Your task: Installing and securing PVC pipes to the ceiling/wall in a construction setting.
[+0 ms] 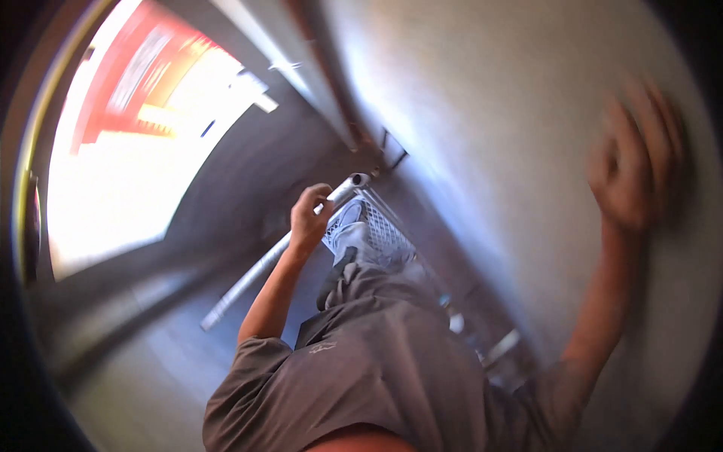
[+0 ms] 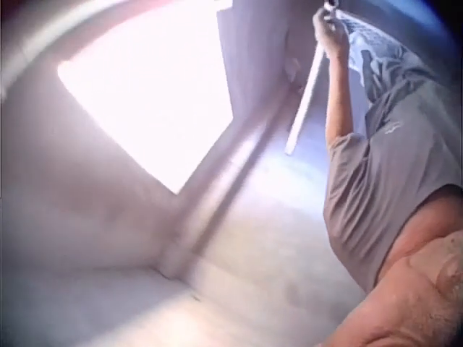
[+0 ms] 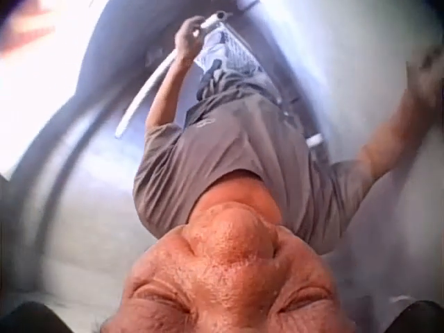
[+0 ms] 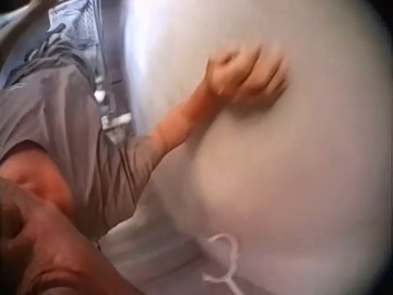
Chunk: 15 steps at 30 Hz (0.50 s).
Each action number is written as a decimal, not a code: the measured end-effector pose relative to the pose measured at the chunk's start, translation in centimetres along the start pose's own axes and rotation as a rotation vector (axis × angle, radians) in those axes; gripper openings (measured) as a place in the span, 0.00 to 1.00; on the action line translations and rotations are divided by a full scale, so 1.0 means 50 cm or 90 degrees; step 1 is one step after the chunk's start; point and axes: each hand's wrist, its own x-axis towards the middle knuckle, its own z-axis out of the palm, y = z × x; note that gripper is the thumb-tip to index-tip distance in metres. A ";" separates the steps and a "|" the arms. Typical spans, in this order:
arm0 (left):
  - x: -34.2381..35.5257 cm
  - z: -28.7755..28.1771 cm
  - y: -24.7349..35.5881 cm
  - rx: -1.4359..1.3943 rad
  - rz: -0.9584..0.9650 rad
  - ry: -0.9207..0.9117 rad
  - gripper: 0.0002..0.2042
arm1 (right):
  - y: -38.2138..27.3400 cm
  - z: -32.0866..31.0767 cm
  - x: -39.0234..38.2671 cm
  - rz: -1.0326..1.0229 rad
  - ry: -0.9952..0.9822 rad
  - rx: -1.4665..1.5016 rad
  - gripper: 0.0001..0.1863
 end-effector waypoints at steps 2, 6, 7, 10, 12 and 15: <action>0.085 0.055 0.110 0.027 0.180 -0.092 0.13 | -0.012 -0.036 0.000 0.076 -0.119 -0.060 0.11; 0.191 0.161 0.322 0.077 0.573 -0.239 0.17 | -0.058 -0.038 -0.058 0.141 -0.074 -0.007 0.09; 0.217 0.180 0.355 0.099 0.662 -0.261 0.19 | -0.085 -0.021 -0.052 0.147 0.048 0.127 0.06; 0.241 0.302 0.473 0.016 0.930 -0.153 0.22 | -0.186 -0.087 -0.134 0.279 0.095 0.045 0.10; 0.169 0.375 0.617 -0.042 1.110 -0.254 0.23 | -0.270 -0.180 -0.290 0.457 -0.022 0.016 0.11; 0.103 0.440 0.690 0.032 1.294 -0.175 0.25 | -0.423 -0.314 -0.476 0.757 -0.310 -0.057 0.12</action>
